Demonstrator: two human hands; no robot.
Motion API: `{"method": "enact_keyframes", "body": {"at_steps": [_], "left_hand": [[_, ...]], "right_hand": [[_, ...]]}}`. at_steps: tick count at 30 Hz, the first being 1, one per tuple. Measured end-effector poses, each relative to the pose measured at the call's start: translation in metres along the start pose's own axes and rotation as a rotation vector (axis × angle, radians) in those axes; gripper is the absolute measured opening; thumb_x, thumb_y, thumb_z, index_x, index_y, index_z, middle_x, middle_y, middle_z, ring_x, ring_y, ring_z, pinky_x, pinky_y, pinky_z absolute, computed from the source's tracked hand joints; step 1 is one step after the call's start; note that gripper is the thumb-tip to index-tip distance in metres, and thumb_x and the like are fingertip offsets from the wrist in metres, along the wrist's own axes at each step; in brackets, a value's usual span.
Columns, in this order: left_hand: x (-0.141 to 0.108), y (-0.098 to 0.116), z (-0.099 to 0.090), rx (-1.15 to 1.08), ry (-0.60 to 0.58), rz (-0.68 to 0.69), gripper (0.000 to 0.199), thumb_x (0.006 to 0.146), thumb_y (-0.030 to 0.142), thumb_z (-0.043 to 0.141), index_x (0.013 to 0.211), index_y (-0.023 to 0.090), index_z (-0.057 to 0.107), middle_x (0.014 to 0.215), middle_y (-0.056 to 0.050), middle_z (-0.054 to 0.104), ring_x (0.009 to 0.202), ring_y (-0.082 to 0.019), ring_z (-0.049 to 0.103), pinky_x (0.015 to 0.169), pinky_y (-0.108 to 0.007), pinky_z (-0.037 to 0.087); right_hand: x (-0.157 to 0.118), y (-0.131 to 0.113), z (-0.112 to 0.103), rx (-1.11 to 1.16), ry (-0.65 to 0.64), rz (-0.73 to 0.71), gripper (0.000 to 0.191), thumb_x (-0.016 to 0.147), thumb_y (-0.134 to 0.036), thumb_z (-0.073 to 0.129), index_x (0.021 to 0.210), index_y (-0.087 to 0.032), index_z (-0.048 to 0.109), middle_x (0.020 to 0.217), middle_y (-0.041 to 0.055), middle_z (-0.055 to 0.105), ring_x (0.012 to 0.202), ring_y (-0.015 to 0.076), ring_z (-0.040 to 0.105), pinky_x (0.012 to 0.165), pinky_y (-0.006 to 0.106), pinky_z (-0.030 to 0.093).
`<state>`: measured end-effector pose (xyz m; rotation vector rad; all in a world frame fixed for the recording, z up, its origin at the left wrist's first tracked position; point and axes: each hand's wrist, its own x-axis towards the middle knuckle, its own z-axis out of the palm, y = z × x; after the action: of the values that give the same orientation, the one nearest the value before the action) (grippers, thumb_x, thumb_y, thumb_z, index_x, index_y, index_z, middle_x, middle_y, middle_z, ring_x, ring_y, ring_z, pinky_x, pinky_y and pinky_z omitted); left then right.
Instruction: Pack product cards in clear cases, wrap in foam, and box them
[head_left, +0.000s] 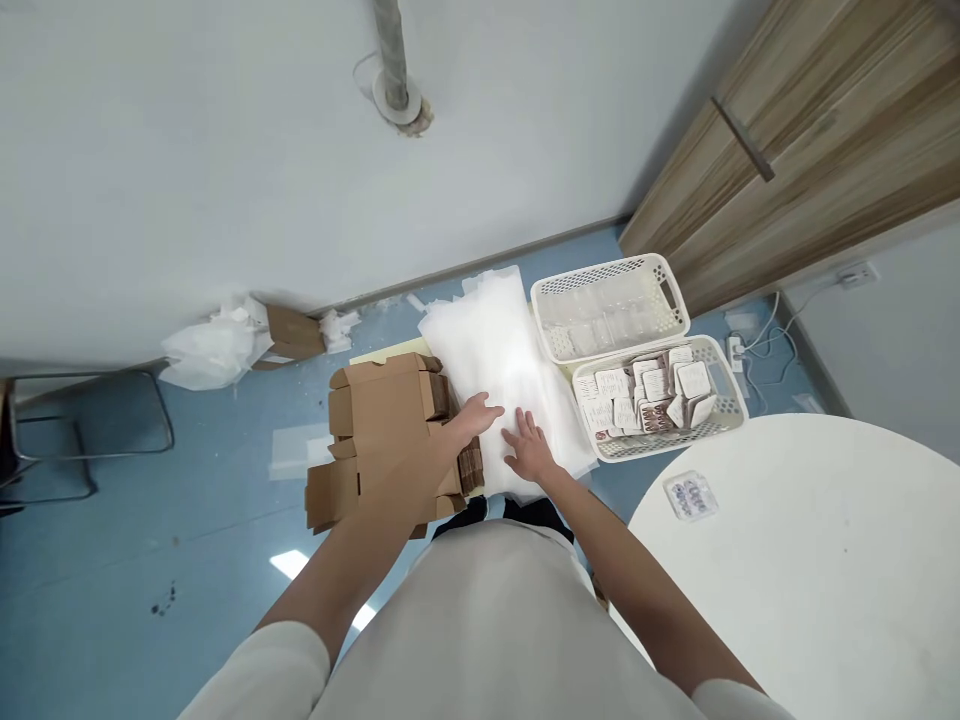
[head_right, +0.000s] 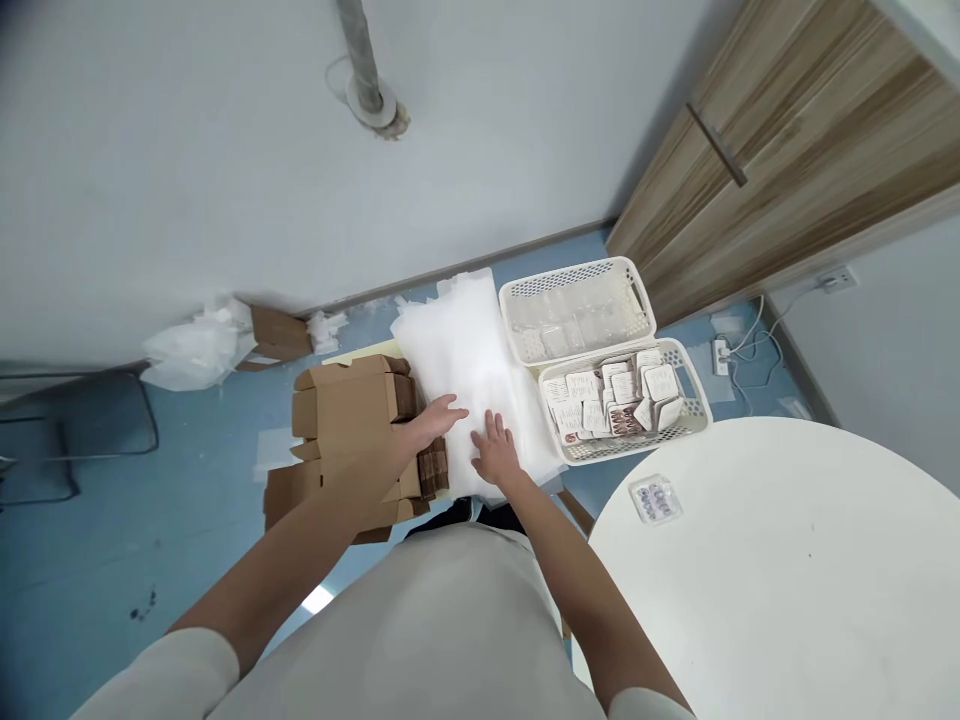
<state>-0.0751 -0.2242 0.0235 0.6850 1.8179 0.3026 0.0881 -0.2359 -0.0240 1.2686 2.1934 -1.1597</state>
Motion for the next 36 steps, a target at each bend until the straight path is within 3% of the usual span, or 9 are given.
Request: {"method": "enact_keyframes", "body": {"at_steps": [4,8,14,17,20,25,30,32,36], "left_hand": [[0.015,0.005,0.012,0.069,-0.025,-0.068,0.069,0.066,0.046,0.059,0.128,0.020,0.038,0.139,-0.011,0.034,0.123,-0.031,0.036,0.093,-0.036,0.037],[0.026,0.005,0.022,0.055,0.004,-0.047,0.063,0.070,0.038,0.056,0.125,0.014,0.040,0.136,-0.015,0.038,0.121,-0.029,0.039,0.093,-0.035,0.036],[0.032,-0.001,0.027,0.055,0.067,0.028,0.046,0.072,0.031,0.057,0.114,0.013,0.050,0.121,-0.014,0.053,0.107,-0.023,0.052,0.088,-0.030,0.041],[0.033,-0.004,0.026,0.111,0.081,0.081,0.039,0.071,0.028,0.059,0.107,0.014,0.055,0.112,-0.012,0.058,0.099,-0.021,0.056,0.083,-0.029,0.043],[0.033,-0.003,0.024,0.249,0.094,0.137,0.034,0.071,0.027,0.058,0.103,0.015,0.057,0.107,-0.010,0.059,0.098,-0.022,0.056,0.085,-0.030,0.042],[0.022,0.004,0.019,0.568,0.143,0.223,0.039,0.073,0.031,0.055,0.106,0.010,0.055,0.115,-0.017,0.053,0.112,-0.030,0.045,0.093,-0.038,0.035],[0.002,0.012,0.026,0.550,0.268,0.405,0.049,0.074,0.041,0.056,0.114,0.015,0.051,0.134,-0.015,0.036,0.126,-0.033,0.025,0.101,-0.043,0.025],[-0.004,0.016,0.034,0.425,0.175,0.512,0.046,0.077,0.043,0.052,0.115,0.017,0.051,0.129,-0.012,0.044,0.121,-0.030,0.034,0.100,-0.042,0.028],[-0.015,0.020,0.049,0.152,-0.087,0.649,0.025,0.079,0.036,0.049,0.095,0.019,0.059,0.096,-0.005,0.063,0.092,-0.020,0.056,0.086,-0.033,0.042]], "right_hand": [[0.000,0.008,0.001,0.086,0.034,-0.045,0.057,0.077,-0.019,0.052,0.131,-0.013,0.034,0.148,0.0140,0.002,0.134,0.0304,-0.001,0.103,0.048,0.018],[0.004,0.016,-0.005,0.261,0.073,-0.081,0.059,0.075,-0.019,0.052,0.130,-0.010,0.034,0.146,0.0151,0.015,0.134,0.0294,0.009,0.102,0.046,0.026],[0.007,0.032,-0.022,0.419,0.235,-0.062,0.038,0.077,-0.020,0.049,0.115,-0.015,0.054,0.128,0.0097,0.048,0.119,0.0202,0.044,0.102,0.037,0.033],[0.007,0.034,-0.025,0.466,0.336,-0.027,0.031,0.077,-0.020,0.049,0.106,-0.017,0.059,0.118,0.0084,0.055,0.107,0.0189,0.052,0.094,0.035,0.041],[0.006,0.033,-0.024,0.492,0.420,0.012,0.032,0.077,-0.025,0.051,0.107,-0.016,0.058,0.113,0.0097,0.056,0.102,0.0196,0.054,0.090,0.034,0.044],[0.001,0.030,-0.026,0.508,0.572,0.120,0.042,0.080,-0.036,0.047,0.115,-0.013,0.053,0.120,0.0134,0.049,0.111,0.0225,0.047,0.096,0.037,0.037],[-0.011,0.023,-0.039,0.621,0.704,0.074,0.041,0.080,-0.040,0.046,0.112,-0.016,0.055,0.117,0.0119,0.053,0.111,0.0219,0.048,0.096,0.038,0.037],[-0.018,0.018,-0.045,0.684,0.739,0.001,0.036,0.080,-0.040,0.046,0.107,-0.019,0.059,0.112,0.0099,0.056,0.107,0.0205,0.051,0.094,0.038,0.039],[-0.034,0.005,-0.056,0.770,0.776,-0.068,0.032,0.080,-0.040,0.047,0.101,-0.021,0.061,0.108,0.0085,0.059,0.104,0.0204,0.053,0.090,0.039,0.042]]}}
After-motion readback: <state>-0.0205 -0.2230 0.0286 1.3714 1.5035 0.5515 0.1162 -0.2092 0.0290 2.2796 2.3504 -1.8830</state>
